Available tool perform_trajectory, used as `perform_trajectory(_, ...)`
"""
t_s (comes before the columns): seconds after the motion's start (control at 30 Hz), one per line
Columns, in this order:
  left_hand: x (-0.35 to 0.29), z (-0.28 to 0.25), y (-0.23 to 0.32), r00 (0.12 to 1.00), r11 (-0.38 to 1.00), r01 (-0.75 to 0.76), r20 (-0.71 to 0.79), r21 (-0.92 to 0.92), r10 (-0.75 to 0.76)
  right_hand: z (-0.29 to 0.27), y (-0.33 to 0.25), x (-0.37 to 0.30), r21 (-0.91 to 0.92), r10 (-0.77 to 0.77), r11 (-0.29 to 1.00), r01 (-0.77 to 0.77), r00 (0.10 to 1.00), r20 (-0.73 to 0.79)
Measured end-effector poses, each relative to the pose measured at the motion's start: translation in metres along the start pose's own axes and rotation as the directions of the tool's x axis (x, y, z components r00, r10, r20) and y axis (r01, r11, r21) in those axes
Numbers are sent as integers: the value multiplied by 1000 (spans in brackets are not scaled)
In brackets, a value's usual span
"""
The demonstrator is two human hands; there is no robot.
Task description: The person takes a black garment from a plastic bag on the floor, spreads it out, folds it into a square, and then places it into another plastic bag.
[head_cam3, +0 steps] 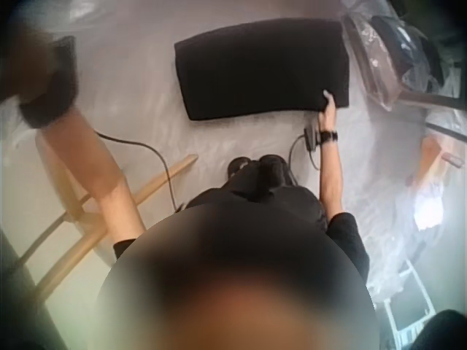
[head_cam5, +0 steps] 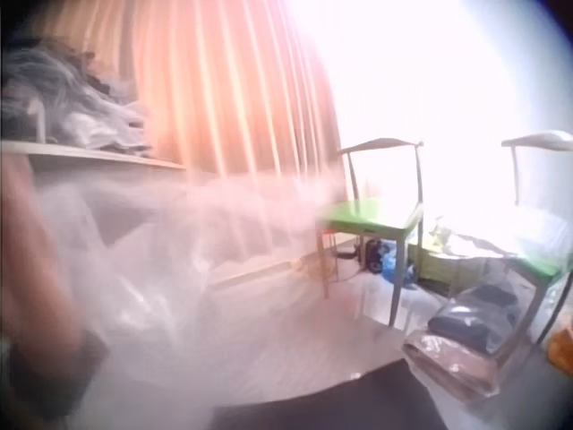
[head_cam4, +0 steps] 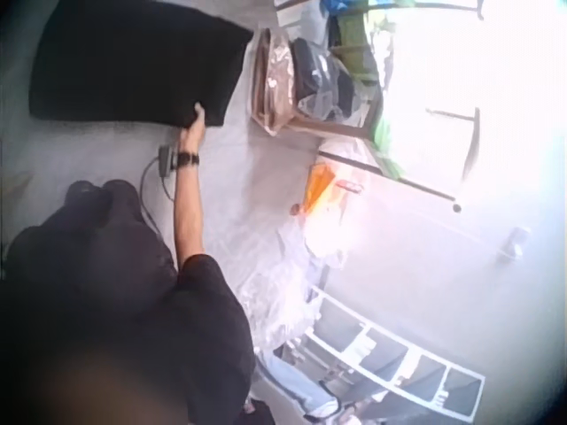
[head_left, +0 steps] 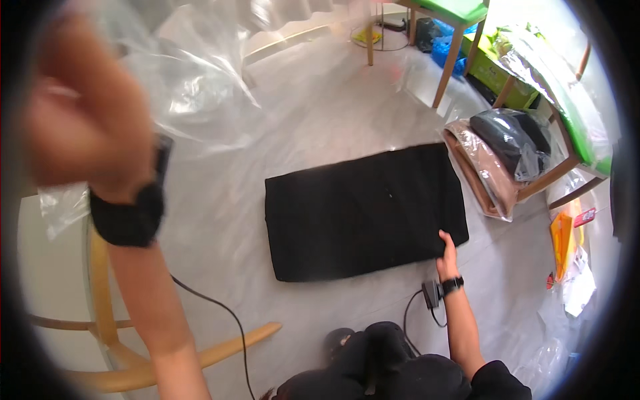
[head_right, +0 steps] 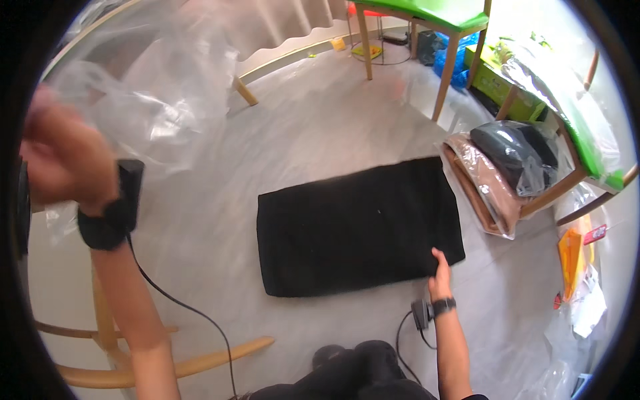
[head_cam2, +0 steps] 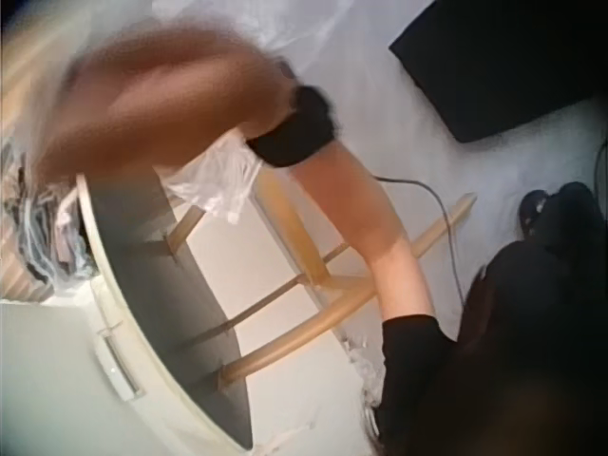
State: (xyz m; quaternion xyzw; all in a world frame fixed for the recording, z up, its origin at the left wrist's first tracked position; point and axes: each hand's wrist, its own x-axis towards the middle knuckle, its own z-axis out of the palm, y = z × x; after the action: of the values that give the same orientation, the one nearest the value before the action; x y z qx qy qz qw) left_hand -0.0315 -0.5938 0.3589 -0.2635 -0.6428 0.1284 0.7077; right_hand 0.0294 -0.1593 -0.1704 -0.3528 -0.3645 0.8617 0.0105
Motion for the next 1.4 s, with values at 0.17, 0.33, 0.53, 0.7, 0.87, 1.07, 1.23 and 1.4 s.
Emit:
perform_trajectory(0.17, -128, 24, 141, 886, 912, 93, 452, -399, 107, -137, -57, -71, -9, 9, 1000, -11, 987, -162)
perform_trajectory(0.33, -282, -15, 228, 605, 837, 433, 796, -335, 5, -191, -105, -159, -184, 214, 947, -263, 944, -250)
perform_trajectory(0.53, -335, -61, 337, 360, 640, 736, 928, -221, -94, -139, -176, -186, -953, 192, -170, -251, 940, -282)
perform_trajectory(0.7, -387, -59, 352, 90, 549, 829, 940, 112, -328, 51, -116, -58, -727, 24, -331, 602, 775, 631)
perform_trajectory(0.87, -421, -42, 337, -26, 592, 788, 970, 169, -243, 152, -26, 64, -818, 483, -161, 552, 767, 423)
perform_trajectory(1.07, -464, -73, 328, -238, 460, 836, 952, 301, -190, 190, -2, 77, -966, 873, -133, 222, 488, -8)
perform_trajectory(1.23, -480, -84, 322, -192, 340, 913, 973, 225, -130, 181, 13, 66, -971, 888, -223, 84, 428, -167)
perform_trajectory(1.4, -472, -72, 304, -317, 75, 944, 946, 322, -69, 193, 20, 24, -957, 903, -150, 250, 429, -29)
